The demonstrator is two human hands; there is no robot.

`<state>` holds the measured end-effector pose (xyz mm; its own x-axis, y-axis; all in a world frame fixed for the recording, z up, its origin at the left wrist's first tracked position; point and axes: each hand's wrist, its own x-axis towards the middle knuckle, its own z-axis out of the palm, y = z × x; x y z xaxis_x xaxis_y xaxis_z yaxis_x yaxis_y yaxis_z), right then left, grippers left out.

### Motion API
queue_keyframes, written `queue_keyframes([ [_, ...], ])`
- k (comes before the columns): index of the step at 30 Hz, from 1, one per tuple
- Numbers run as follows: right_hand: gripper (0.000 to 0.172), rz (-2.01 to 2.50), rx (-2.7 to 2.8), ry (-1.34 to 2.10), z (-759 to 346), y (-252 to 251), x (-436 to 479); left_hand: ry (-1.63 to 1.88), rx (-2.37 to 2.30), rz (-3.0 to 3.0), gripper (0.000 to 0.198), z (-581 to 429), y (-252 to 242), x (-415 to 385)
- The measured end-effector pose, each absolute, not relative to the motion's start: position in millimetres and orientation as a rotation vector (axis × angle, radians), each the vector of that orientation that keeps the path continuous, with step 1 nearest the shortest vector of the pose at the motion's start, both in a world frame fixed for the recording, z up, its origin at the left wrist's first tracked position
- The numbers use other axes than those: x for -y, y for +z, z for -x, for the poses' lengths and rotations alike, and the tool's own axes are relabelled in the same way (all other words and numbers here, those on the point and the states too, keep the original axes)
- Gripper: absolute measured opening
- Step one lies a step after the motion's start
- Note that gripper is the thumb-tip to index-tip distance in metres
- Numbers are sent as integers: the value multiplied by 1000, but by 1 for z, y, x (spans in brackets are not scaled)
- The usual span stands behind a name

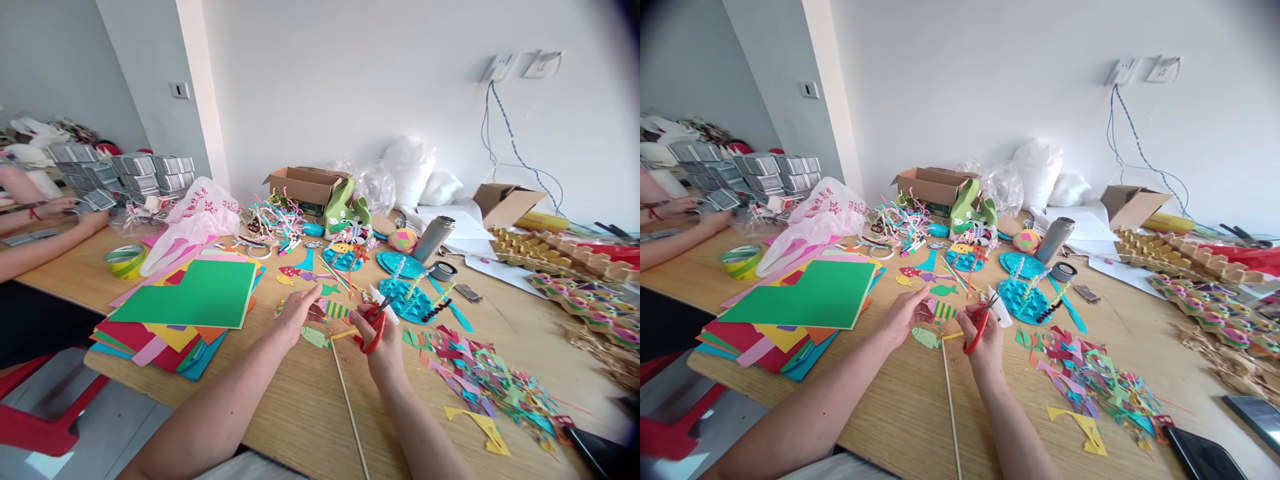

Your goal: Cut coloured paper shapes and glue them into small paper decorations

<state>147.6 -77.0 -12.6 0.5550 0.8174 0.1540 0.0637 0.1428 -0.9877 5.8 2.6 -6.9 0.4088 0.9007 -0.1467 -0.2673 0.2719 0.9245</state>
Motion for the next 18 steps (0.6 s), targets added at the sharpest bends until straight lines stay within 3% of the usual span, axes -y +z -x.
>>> queue_keyframes([
  [10, 34, 1343, 914, 669, -148, -18, 77, 768, -869, -1117, 25, -4, -13, -4],
  [18, 35, 1336, 905, 668, -141, -5, 81, 765, -738, -841, 34, -2, -9, -7],
])
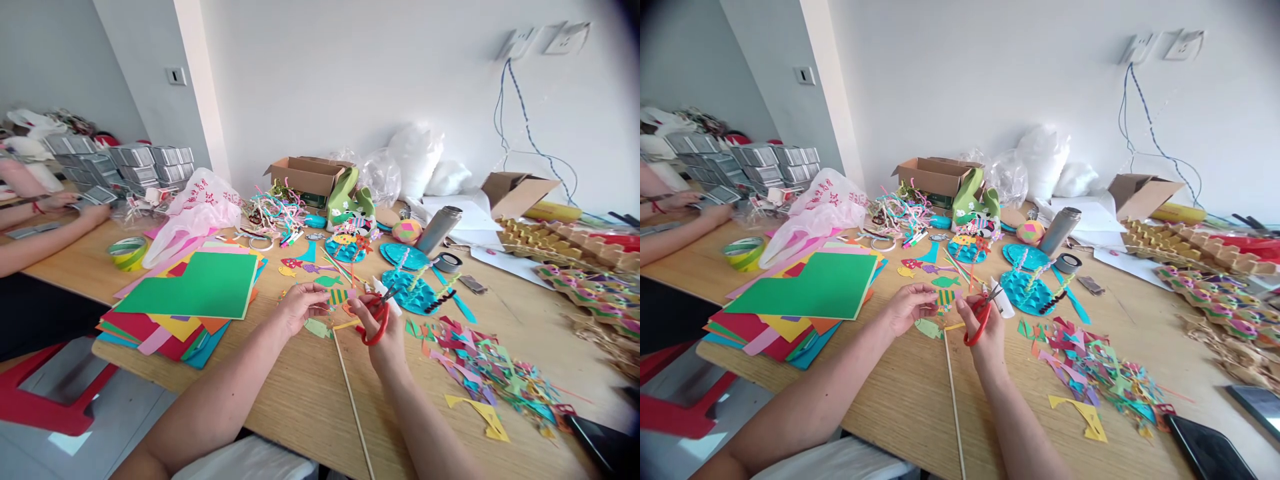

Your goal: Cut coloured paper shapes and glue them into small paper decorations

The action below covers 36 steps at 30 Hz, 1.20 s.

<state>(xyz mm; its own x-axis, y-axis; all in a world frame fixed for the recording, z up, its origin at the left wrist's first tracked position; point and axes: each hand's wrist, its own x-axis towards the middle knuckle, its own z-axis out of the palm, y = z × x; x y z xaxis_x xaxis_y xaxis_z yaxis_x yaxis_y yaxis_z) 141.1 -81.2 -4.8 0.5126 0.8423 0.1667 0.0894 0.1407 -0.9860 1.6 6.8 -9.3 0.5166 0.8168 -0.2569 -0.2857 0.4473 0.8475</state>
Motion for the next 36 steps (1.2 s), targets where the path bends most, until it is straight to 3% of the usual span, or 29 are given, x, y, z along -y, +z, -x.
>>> queue_keyframes([
  [4, 39, 1240, 916, 764, -136, -11, 79, 773, -706, -787, 37, -5, -13, -4],
  [13, 28, 1290, 907, 734, -138, -10, 80, 698, -711, -913, 37, -6, -16, -1],
  [21, 34, 1269, 951, 801, -139, -16, 79, 696, -790, -1010, 37, -6, -16, -2],
  [36, 43, 1609, 1278, 445, -159, 0, 71, 772, -784, -870, 25, 0, -12, -12],
])
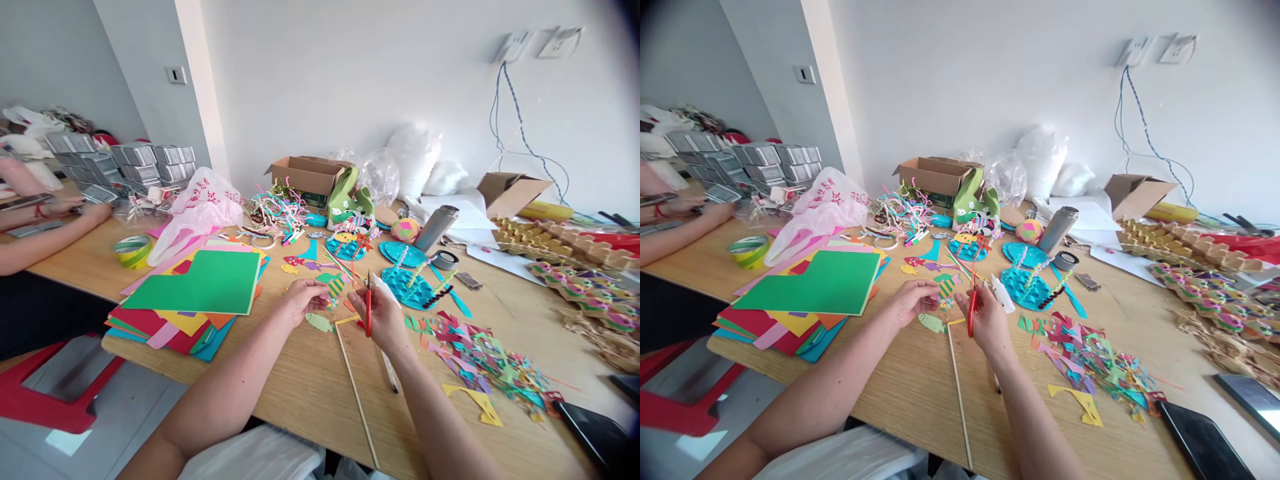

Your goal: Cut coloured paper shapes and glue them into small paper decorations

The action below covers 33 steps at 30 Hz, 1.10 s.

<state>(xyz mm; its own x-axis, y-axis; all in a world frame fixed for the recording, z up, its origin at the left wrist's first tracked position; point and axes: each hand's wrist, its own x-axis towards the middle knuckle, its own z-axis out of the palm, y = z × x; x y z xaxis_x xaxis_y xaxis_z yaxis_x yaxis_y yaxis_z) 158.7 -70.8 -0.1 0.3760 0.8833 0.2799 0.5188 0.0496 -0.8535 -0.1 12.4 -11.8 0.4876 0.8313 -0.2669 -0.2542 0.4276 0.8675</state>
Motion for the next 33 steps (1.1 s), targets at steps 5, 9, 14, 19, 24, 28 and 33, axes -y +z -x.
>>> queue_keyframes([
  [5, 40, 1973, 1655, 277, -167, 20, 95, 765, -769, -899, 19, 1, -10, -13],
  [9, 33, 2213, 1974, 171, -182, 18, 141, 744, -758, -944, 17, 2, -9, -14],
  [14, 26, 2466, 2016, 235, -196, 0, 190, 691, -703, -1030, 20, 4, -11, -15],
  [19, 26, 2630, 1935, 193, -196, -11, 213, 614, -664, -1111, 31, 5, -14, -17],
  [24, 20, 2647, 1936, 191, -201, -21, 232, 574, -637, -1142, 35, 7, -13, -17],
  [28, 14, 2670, 1981, 230, -202, -17, 240, 568, -621, -1143, 33, 9, -14, -17],
  [33, 15, 2689, 2023, 273, -197, -6, 238, 542, -604, -1142, 32, 10, -16, -18],
])
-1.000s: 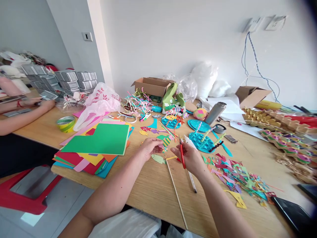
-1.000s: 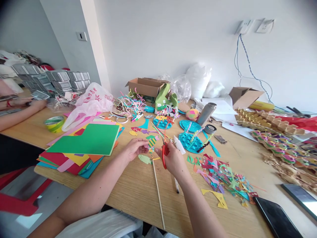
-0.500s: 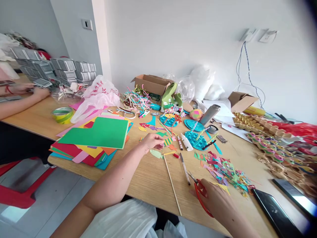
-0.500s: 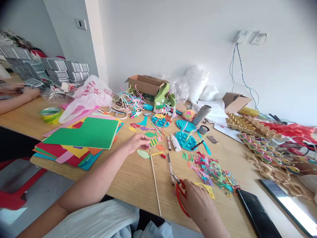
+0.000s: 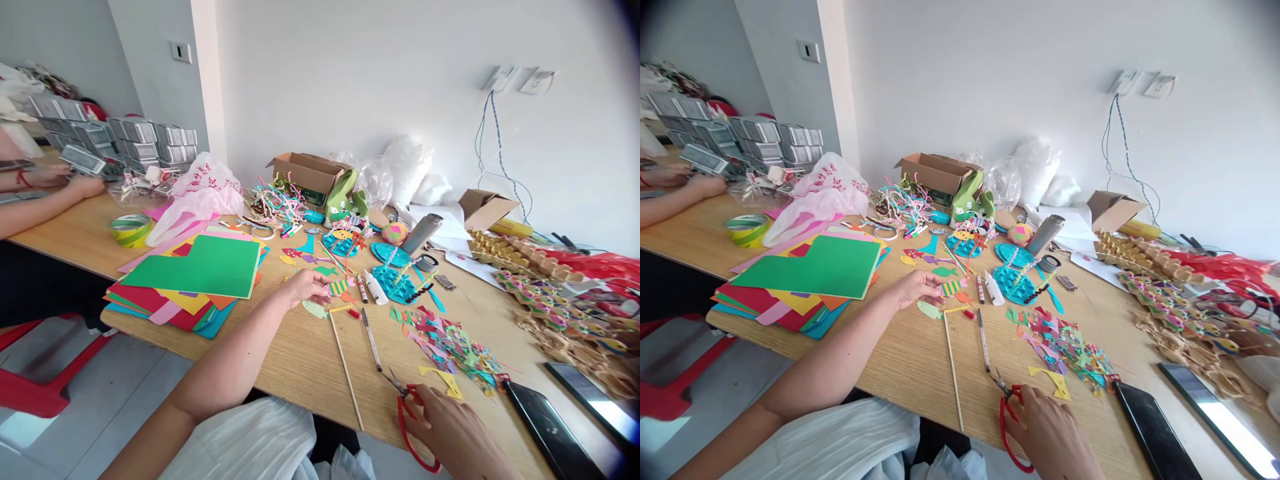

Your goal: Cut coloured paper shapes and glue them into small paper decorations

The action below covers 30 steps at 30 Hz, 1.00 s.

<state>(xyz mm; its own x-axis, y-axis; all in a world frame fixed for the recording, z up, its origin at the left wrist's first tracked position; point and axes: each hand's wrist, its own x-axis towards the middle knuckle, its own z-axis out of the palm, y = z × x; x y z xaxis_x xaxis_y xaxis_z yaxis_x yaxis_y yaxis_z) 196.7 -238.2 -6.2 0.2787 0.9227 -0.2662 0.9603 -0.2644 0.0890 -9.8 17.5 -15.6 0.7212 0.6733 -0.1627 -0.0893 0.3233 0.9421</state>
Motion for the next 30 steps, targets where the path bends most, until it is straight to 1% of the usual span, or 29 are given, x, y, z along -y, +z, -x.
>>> queue_keyframes([
  [5, 16, -2308, -1732, -229, -197, -3, 235, 516, -610, -1127, 36, 9, -19, -20],
  [14, 24, -2254, -1837, -243, -221, -14, 238, 537, -615, -1116, 31, 8, -21, -20],
  [17, 22, -2228, -1839, -222, -221, -14, 238, 530, -624, -1113, 32, 8, -20, -20],
  [21, 18, -2217, -1803, -112, -214, -11, 237, 519, -624, -1117, 33, 8, -20, -20],
  [27, 16, -2253, -1861, 2, -215, -22, 241, 507, -628, -1126, 36, 7, -19, -19],
  [30, 20, -2290, -1881, -59, -218, -17, 243, 522, -626, -1134, 36, 7, -20, -19],
])
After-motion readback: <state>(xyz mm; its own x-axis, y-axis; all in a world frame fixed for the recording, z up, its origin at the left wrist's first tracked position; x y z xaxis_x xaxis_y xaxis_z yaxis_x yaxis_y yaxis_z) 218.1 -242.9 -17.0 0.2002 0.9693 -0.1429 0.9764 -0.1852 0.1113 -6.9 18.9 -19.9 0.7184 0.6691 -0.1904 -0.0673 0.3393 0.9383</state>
